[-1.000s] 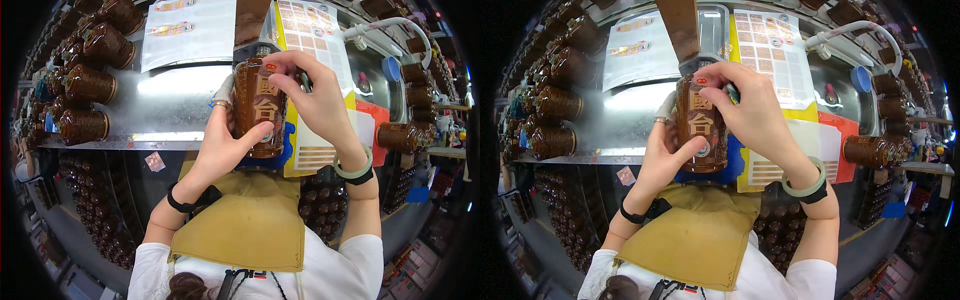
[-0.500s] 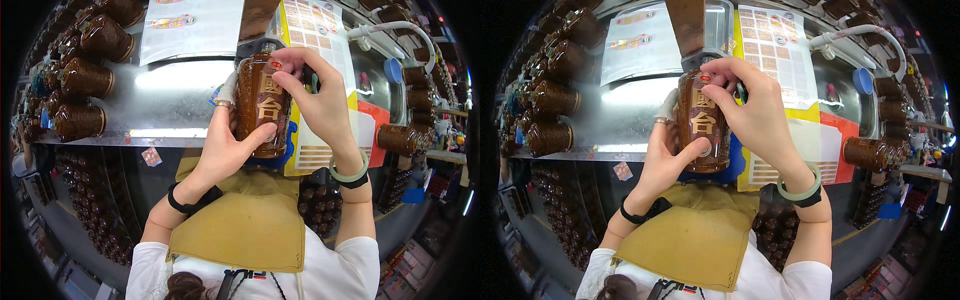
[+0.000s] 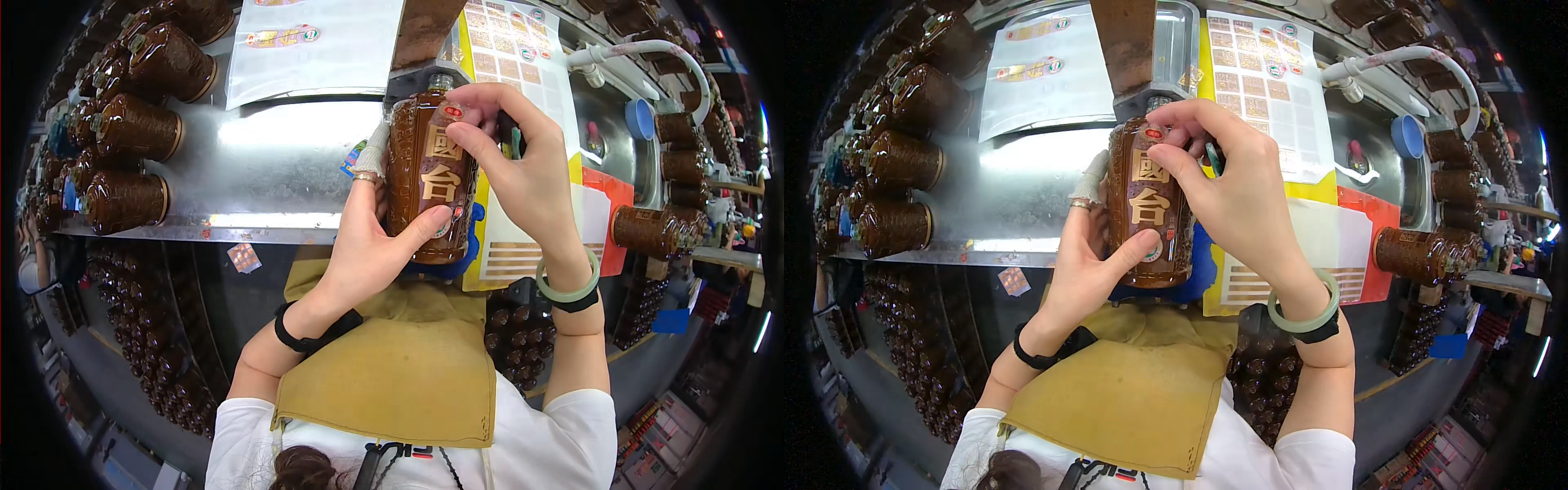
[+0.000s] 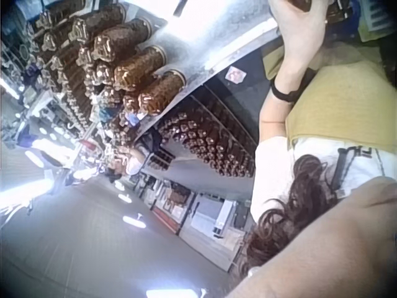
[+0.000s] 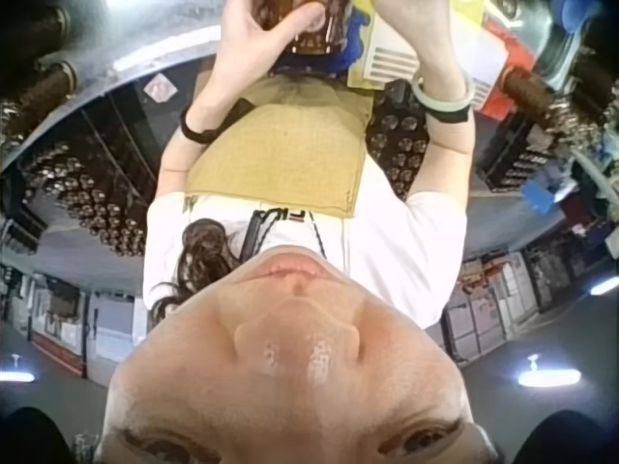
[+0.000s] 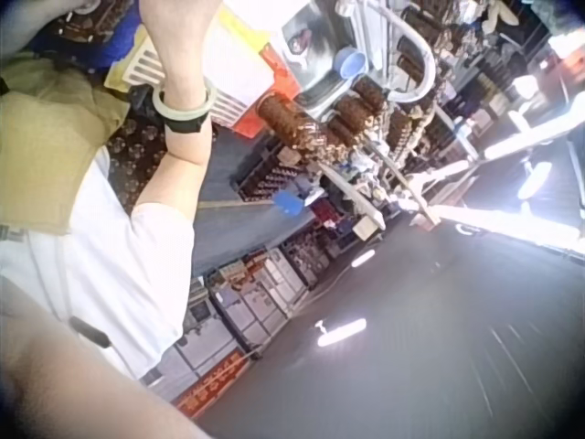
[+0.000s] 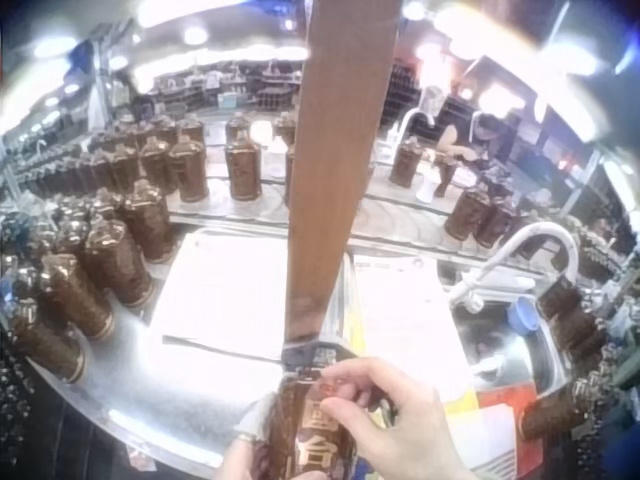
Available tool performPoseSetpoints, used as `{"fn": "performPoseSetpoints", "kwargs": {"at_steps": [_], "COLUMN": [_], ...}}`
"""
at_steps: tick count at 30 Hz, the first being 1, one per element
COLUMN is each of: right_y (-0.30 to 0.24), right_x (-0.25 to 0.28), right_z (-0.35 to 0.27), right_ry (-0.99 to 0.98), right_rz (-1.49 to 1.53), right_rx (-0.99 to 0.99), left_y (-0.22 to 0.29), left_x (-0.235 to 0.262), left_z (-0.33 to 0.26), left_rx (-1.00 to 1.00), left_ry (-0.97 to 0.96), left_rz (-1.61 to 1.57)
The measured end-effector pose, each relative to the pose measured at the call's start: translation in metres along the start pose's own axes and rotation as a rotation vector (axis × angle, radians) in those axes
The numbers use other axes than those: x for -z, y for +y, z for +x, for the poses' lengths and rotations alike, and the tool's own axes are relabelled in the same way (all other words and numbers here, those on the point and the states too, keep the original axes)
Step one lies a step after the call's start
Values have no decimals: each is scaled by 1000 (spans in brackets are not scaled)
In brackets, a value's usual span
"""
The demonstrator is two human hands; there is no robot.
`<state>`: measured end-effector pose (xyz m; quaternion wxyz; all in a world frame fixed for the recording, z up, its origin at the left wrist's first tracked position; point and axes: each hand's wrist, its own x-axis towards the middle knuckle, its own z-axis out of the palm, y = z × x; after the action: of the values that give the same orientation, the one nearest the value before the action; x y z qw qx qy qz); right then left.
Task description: Applying and smoothing decorative labels onto ceramic bottles in a production line setting.
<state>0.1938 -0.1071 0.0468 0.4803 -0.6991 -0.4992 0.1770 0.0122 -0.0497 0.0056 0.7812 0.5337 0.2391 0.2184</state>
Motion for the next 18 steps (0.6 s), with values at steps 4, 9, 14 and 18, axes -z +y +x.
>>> {"fn": "performPoseSetpoints", "kwargs": {"at_steps": [4,9,14,18], "right_y": [0,0,-1,-2], "right_x": [0,0,0,0], "right_z": [1,1,2,1], "right_ry": [-1,-3,-4,-6], "right_rz": [6,0,-17,-19], "right_rx": [1,4,13,4], "left_y": [-3,-2,0,7], "left_x": [-1,0,2,3], "left_z": [1,1,6,21], "left_rx": [-19,4,-87,-80], "left_ry": [26,7,19,84], "left_rz": [22,22,4,-84]}}
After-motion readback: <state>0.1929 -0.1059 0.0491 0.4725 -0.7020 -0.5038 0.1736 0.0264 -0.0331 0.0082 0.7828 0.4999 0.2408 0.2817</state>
